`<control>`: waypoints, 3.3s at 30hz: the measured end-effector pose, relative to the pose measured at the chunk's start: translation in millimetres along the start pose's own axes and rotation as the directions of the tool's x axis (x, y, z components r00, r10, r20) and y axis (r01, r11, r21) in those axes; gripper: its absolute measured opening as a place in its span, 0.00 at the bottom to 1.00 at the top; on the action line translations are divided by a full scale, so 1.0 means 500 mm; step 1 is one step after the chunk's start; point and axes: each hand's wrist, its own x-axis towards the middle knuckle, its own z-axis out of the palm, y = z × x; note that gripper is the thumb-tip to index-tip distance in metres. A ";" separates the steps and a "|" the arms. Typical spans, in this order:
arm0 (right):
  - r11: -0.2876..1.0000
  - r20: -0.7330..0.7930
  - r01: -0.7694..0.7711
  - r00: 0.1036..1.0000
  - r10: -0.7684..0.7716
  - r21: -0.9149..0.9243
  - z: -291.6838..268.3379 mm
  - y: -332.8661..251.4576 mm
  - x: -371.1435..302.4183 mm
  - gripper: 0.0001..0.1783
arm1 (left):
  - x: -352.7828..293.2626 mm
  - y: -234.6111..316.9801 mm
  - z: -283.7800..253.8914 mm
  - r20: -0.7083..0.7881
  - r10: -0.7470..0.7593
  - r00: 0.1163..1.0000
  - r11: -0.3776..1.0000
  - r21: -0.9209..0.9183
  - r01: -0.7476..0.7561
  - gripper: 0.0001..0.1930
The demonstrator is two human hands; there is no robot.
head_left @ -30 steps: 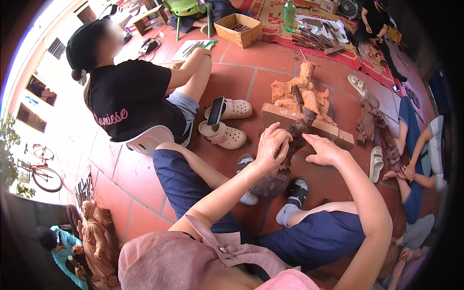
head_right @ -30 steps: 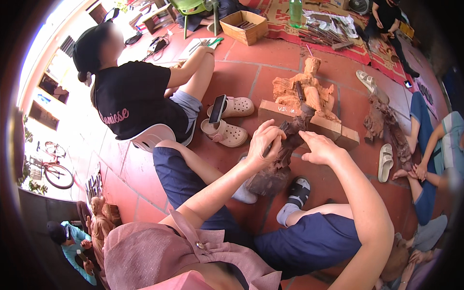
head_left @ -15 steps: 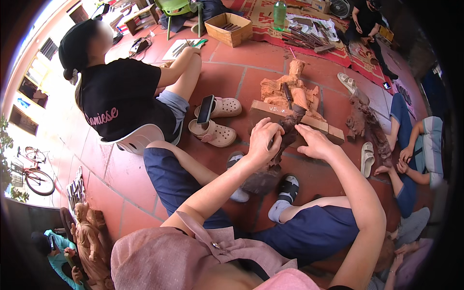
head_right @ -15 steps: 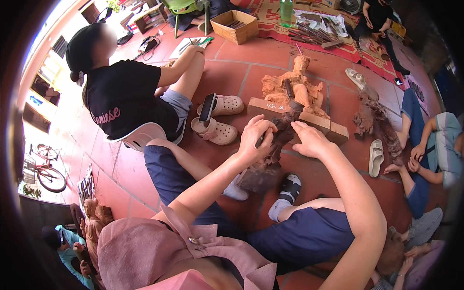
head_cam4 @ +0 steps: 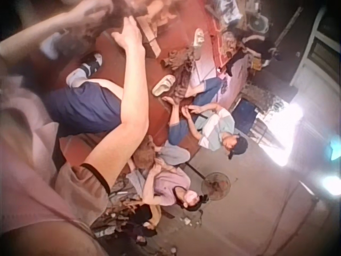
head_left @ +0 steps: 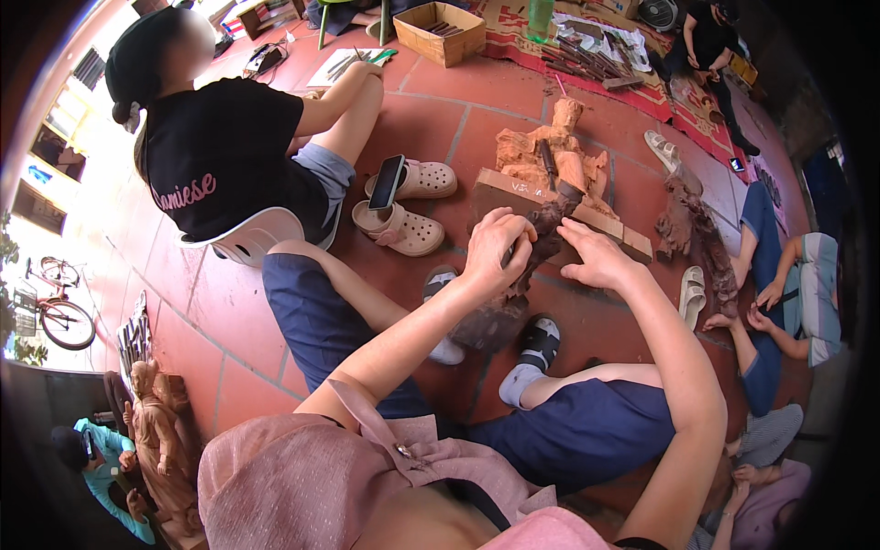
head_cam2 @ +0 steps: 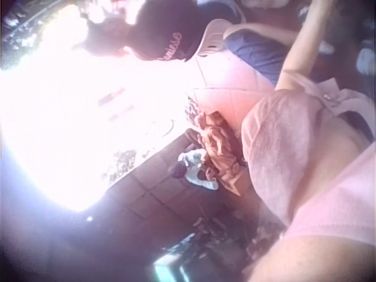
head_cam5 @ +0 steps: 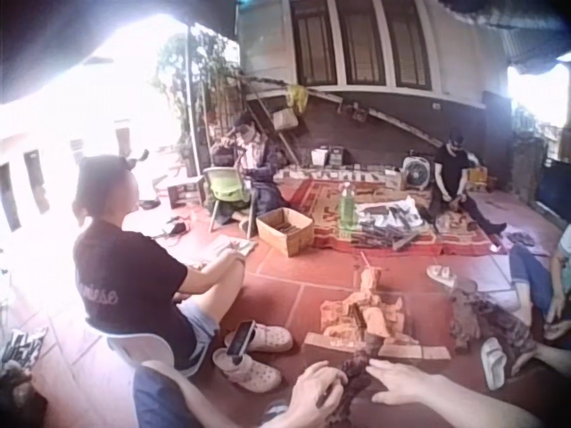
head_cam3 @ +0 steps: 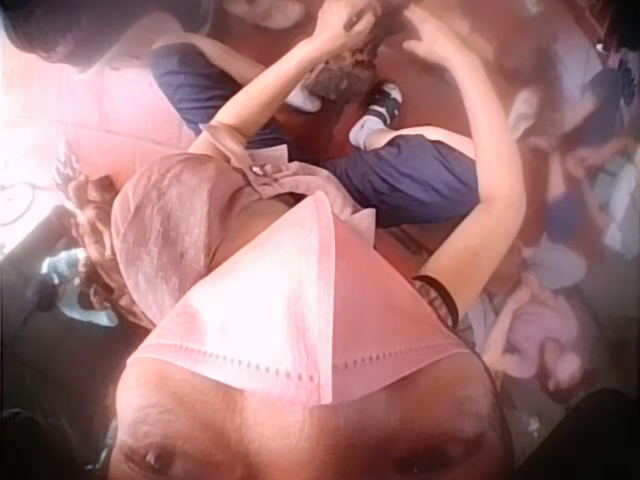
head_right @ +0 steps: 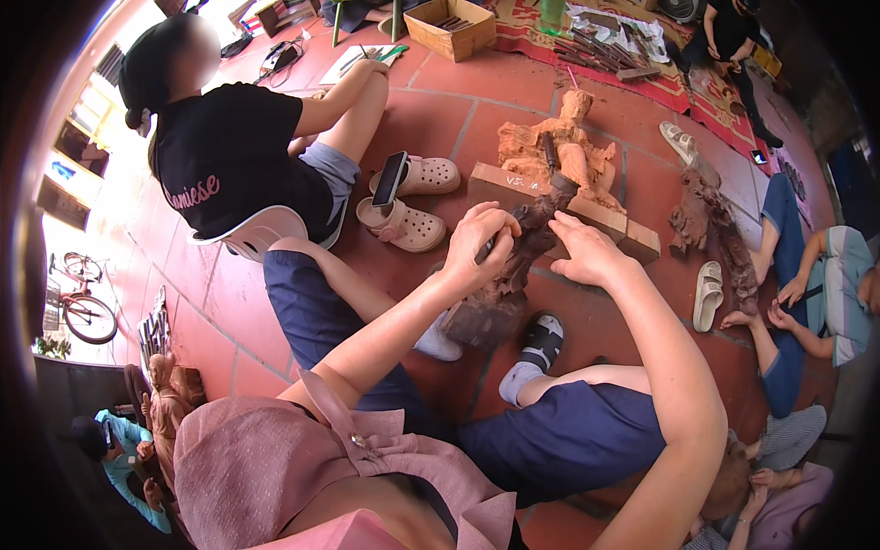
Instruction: The person sits cross-legged on a tiled floor and uses a small carving tool to shape a piece of wood. They hold the wood with one hand and carefully carve details with the other, occasionally rotating the piece to access different sides.
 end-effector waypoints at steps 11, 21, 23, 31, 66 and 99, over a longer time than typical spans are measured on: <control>0.999 0.010 0.015 1.000 -0.015 0.029 0.000 0.001 0.001 0.41 | -0.006 -0.001 0.004 -0.015 -0.033 0.999 0.997 -0.072 0.032 0.08; 0.999 0.001 0.018 1.000 -0.018 0.037 -0.001 0.008 0.003 0.41 | -0.010 -0.006 0.006 -0.063 -0.061 0.996 0.996 -0.070 0.057 0.08; 0.999 0.002 0.015 1.000 -0.015 0.038 0.001 0.007 0.004 0.41 | -0.015 -0.010 -0.007 -0.045 -0.079 0.996 0.995 -0.060 0.077 0.07; 0.999 0.007 -0.001 1.000 0.000 0.053 -0.001 0.004 0.001 0.40 | -0.012 -0.009 0.013 -0.103 -0.085 0.991 0.991 -0.115 0.073 0.06; 0.999 -0.030 0.029 0.999 -0.028 0.031 0.021 0.036 0.016 0.38 | -0.019 -0.030 0.023 -0.009 0.036 0.999 0.997 0.065 -0.035 0.05; 0.999 -0.024 0.006 1.000 -0.007 -0.042 0.025 0.027 0.016 0.38 | -0.026 -0.008 0.023 -0.050 -0.116 0.992 0.993 -0.001 0.116 0.06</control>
